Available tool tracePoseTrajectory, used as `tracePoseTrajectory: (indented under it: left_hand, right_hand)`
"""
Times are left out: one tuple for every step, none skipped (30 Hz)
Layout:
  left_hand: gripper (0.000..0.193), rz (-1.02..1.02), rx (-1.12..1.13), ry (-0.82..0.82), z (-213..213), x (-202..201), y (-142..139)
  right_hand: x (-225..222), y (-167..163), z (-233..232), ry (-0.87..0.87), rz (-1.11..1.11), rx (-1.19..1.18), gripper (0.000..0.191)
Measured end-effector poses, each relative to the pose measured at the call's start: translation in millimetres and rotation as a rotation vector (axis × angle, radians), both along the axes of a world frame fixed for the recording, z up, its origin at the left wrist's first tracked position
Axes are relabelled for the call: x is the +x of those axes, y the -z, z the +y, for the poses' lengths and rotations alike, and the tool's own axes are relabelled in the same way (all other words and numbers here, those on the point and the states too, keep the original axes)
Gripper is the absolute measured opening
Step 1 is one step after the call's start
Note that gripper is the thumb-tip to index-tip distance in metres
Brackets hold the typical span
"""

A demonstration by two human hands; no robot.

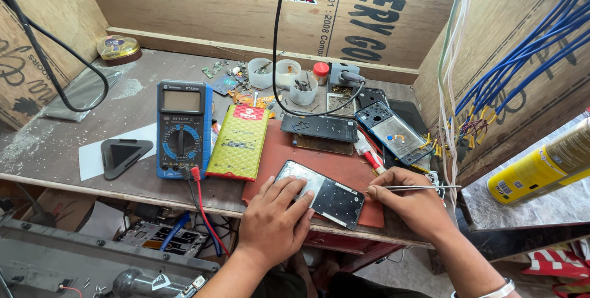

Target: The person uses a metal prying tool to carefully separate the screen assembly from the phone's frame. They work along the edges to release adhesive and then lift the screen to expose the internal components.

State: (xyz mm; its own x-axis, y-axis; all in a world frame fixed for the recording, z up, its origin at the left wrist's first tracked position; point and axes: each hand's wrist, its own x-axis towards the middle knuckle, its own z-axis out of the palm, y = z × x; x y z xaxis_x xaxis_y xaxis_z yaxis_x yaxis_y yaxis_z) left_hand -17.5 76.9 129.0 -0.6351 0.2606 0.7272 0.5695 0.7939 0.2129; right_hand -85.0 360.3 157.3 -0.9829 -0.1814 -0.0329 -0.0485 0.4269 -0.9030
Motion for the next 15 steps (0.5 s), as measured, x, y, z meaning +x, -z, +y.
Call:
tracePoseTrajectory:
  left_hand:
    - [0.028, 0.000, -0.001, -0.001, 0.1, -0.1, 0.2]
    - [0.028, 0.000, -0.003, -0.002, -0.1, -0.3, 0.2]
    - [0.028, -0.001, -0.005, -0.003, -0.5, -0.3, 0.4]
    - [0.028, -0.002, -0.008, -0.004, -0.8, -0.5, 0.5]
    - [0.028, -0.004, -0.012, -0.005, -0.8, -1.0, 0.7]
    - [0.028, -0.005, -0.015, -0.004, -1.1, -1.3, 0.9]
    - [0.028, -0.007, -0.014, -0.002, -1.0, -1.3, 1.3]
    - [0.028, -0.007, -0.014, 0.000, -1.1, -1.7, 1.7]
    - [0.028, -0.007, -0.014, 0.001, -1.4, -2.5, 2.0]
    - [0.029, -0.005, -0.019, 0.004, -2.1, -3.0, 2.3]
    - [0.029, -0.005, -0.023, 0.007, -2.5, -3.5, 2.7]
    - [0.029, -0.006, -0.026, 0.009, -2.7, -3.6, 3.0]
    - [0.029, -0.011, -0.028, 0.010, -3.2, -3.8, 3.3]
    - [0.029, -0.016, -0.030, 0.011, -3.6, -4.1, 3.3]
    - [0.029, -0.021, -0.033, 0.015, -3.4, -4.4, 3.3]
  right_hand:
    - [0.2, -1.3, 0.0, -0.001, 0.004, 0.028, 0.018]
    - [0.7, -2.7, -0.2, -0.003, 0.008, 0.056, 0.018]
    - [1.5, -3.7, -0.6, -0.005, 0.012, 0.084, 0.019]
    - [2.6, -4.4, -1.3, 0.008, 0.017, 0.120, 0.019]
    - [3.6, -4.9, -2.0, 0.021, 0.023, 0.156, 0.019]
    - [4.8, -5.2, -2.6, 0.035, 0.029, 0.193, 0.020]
    - [5.6, -5.4, -2.9, 0.022, 0.066, 0.197, 0.020]
    - [5.9, -5.1, -3.5, 0.009, 0.104, 0.202, 0.020]
    - [5.4, -4.7, -3.7, -0.005, 0.143, 0.205, 0.020]
    - [4.2, -3.9, -4.2, 0.005, 0.114, 0.179, 0.019]
    - [2.1, -3.1, -4.3, 0.015, 0.083, 0.155, 0.019]
    - [-0.2, -1.9, -4.5, 0.023, 0.052, 0.130, 0.019]
    - [-3.0, -0.5, -4.4, 0.006, 0.068, 0.125, 0.019]
    - [-6.0, 0.4, -3.8, -0.011, 0.084, 0.120, 0.019]
    - [-7.9, 1.7, -2.6, -0.026, 0.100, 0.115, 0.020]
